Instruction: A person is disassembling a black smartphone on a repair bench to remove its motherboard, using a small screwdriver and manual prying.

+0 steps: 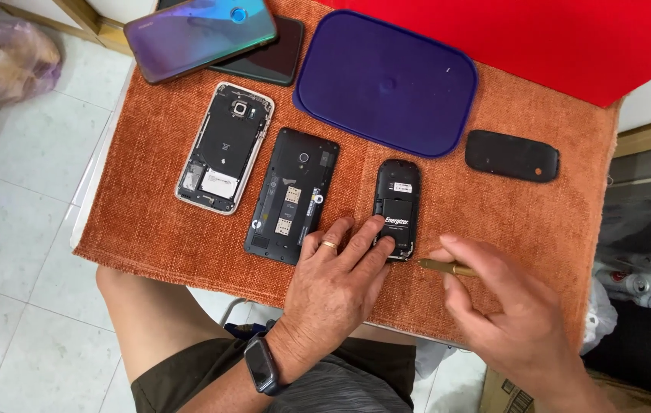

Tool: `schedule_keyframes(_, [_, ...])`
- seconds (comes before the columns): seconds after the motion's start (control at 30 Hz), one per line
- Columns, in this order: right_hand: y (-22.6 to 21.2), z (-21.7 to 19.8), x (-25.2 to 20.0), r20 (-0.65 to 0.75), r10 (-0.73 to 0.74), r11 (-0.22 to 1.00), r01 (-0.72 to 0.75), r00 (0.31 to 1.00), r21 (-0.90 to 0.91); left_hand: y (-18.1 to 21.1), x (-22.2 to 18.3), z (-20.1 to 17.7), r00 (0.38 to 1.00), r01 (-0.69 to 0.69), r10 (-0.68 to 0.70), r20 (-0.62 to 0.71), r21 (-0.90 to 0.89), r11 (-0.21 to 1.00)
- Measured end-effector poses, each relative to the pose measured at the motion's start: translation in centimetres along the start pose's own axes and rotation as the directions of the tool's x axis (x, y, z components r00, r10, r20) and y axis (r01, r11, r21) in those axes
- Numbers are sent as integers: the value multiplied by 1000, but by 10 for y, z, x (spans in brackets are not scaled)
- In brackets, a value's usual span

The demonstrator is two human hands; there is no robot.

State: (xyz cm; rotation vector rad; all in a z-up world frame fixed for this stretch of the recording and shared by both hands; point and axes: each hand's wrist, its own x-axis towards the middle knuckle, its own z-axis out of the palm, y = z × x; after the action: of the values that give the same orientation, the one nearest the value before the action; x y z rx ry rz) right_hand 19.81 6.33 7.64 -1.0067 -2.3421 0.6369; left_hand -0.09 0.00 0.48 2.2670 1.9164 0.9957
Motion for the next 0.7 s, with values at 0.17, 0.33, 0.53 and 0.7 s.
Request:
schedule_keyframes(0.17, [10,4,-13,-46,101,976,-90,994,199,0,-1,2,1000,7,-7,19,-20,1000])
schedule_keyframes(0.33, [11,7,-23,-162,327,900,-255,931,353,0,-1,0,1000,7,-6,27,-30,1000])
schedule_keyframes(0.53, [10,3,-19,-234,390,849,-249,890,466,7,4,-6,998,15,-12,62,-57,998])
schedule_keyframes(0.7, [14,2,-18,-227,477,753,-262,849,604,17,30,-17,996,-83,80,-32,-123,989])
